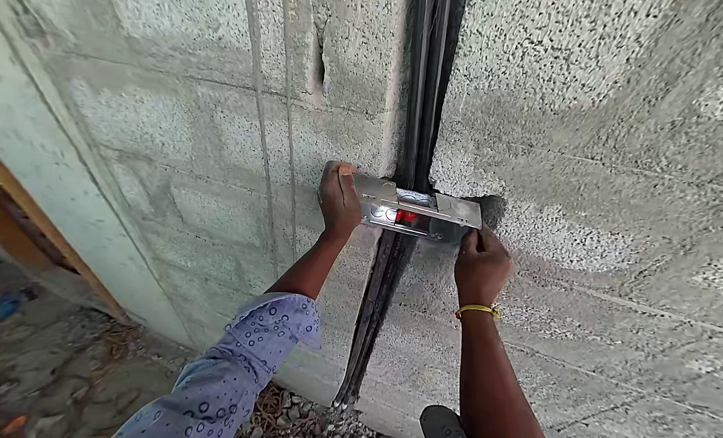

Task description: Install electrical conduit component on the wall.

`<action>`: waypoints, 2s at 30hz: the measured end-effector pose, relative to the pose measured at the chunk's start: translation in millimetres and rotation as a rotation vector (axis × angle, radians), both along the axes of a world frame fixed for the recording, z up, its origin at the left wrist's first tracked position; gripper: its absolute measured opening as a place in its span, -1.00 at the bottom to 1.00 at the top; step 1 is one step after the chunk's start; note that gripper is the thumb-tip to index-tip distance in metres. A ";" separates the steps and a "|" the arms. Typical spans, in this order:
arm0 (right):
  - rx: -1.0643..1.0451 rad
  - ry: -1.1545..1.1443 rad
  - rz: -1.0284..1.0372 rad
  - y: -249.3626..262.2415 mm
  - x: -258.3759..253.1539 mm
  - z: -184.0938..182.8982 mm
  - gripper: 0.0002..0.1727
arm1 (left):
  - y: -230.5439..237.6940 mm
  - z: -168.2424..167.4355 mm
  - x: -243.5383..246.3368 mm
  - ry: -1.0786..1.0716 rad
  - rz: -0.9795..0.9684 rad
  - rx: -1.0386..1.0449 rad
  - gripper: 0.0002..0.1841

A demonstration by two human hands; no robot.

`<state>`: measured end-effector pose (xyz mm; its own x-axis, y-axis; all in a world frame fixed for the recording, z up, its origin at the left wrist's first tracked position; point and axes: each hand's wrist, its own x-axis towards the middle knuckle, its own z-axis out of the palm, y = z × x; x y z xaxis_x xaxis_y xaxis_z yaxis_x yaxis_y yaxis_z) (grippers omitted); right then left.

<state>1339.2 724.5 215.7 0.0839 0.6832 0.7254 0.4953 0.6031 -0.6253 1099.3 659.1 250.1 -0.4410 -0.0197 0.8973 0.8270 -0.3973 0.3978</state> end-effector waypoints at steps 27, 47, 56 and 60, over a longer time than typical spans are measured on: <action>-0.160 0.201 0.288 -65.0 64.0 -19.9 -0.46 | -30.9 -83.8 122.1 -0.705 -0.655 -0.545 -0.61; 0.135 -0.356 -0.031 -30.9 49.8 48.3 -0.50 | 34.2 -39.4 121.7 -0.503 0.165 -1.022 -0.20; 0.135 -0.479 0.006 -15.2 33.0 54.4 -0.46 | 24.1 -39.5 113.0 -0.537 0.104 -1.034 -0.20; 0.110 -0.495 0.041 -7.0 20.4 52.4 -0.45 | 23.7 -48.1 115.4 -0.534 0.101 -0.981 -0.20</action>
